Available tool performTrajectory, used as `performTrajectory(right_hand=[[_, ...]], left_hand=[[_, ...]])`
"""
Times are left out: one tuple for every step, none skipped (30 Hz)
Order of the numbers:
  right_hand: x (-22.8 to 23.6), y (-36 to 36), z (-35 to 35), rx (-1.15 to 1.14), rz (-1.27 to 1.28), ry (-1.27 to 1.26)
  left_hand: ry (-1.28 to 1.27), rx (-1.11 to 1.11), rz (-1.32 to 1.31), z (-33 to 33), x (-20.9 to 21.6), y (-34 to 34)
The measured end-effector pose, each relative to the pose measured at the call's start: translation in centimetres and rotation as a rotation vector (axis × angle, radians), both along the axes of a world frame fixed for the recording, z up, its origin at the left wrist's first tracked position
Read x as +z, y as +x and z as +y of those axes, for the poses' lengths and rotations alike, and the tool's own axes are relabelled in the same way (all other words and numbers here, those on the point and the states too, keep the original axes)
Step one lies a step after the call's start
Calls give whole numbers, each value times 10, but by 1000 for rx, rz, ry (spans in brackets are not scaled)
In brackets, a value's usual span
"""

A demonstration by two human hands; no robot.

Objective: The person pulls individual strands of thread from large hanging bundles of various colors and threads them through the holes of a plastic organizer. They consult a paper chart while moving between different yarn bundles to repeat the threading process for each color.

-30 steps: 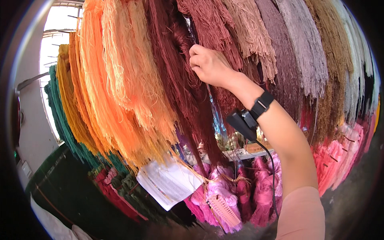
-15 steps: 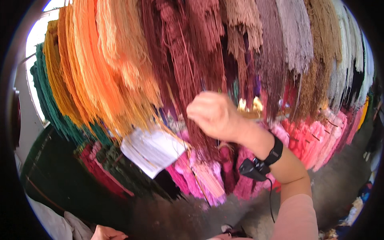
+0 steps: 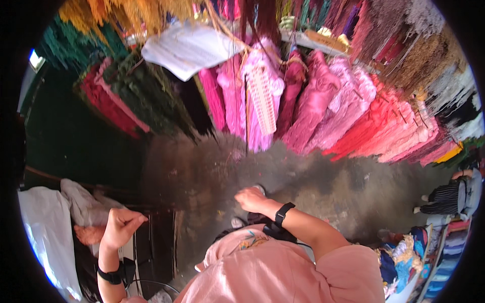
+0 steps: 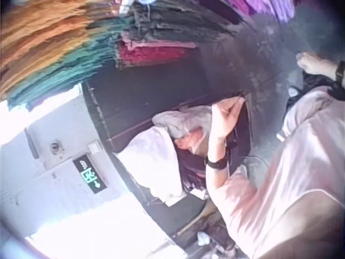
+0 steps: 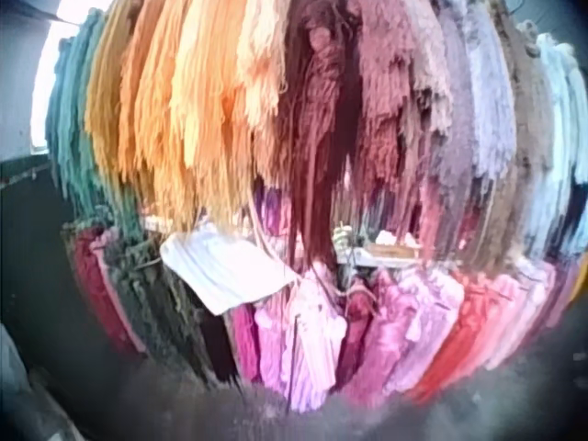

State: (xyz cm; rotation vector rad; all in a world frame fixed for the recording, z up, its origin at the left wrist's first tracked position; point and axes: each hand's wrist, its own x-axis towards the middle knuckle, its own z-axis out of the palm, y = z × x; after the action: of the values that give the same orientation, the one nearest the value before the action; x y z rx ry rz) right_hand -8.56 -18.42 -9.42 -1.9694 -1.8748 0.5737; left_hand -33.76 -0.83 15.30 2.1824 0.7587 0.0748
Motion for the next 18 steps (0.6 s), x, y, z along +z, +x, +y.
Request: performTrajectory(right_hand=[[-21, -2, -25, 47, -87, -263], [-30, -2, -51, 57, -79, -458], [-58, 2, -84, -28, -102, -698], [-62, 6, -113, -151, -100, -681], [-82, 14, -151, -251, -162, -762], [-80, 16, -177, -211, -186, -990], [-81, 14, -208, -221, -211, -1143], [-82, 9, -235, -227, -238, -1294], [-75, 4, -253, -244, -218, -1376], [-64, -1, -264, -246, -205, -1457], [-49, -2, -257, -223, -163, -1534], [-56, 6, -257, -189, -105, -1589], [-66, 12, -257, -339, -65, -1432], [-69, 25, -257, -408, 94, -1093], [-62, 34, -219, -498, 13, -1070], [-66, 47, -200, -472, 84, -874], [-38, 49, -162, -551, 456, -608], [-21, 54, -132, -481, 785, -428]], left_hand=[[-33, 40, -14, 1, -11, -9], [-66, 83, -26, 0, -22, -19], [-112, 121, 35, 2, -29, -28], [-117, 163, -1, 1, -42, -38], [-192, 216, 10, 3, -51, -45], [-267, 269, 25, 6, -62, -53], [-333, 328, 32, 11, -76, -64], [-347, 323, 56, 15, -84, -73], [-575, 492, -20, 19, -94, -76], [-800, 681, -95, 19, -103, -80], [-805, 748, -120, 19, -116, -81], [-810, 753, -105, 19, -122, -75], [-873, 748, -146, 19, -129, -64], [-933, 749, -188, 18, -134, -56], [-958, 710, -197, 16, -141, -42], [-983, 667, -212, 13, -145, -25], [-999, 646, -224, 10, -149, -11], [-1012, 621, -238, 6, -148, 5]])
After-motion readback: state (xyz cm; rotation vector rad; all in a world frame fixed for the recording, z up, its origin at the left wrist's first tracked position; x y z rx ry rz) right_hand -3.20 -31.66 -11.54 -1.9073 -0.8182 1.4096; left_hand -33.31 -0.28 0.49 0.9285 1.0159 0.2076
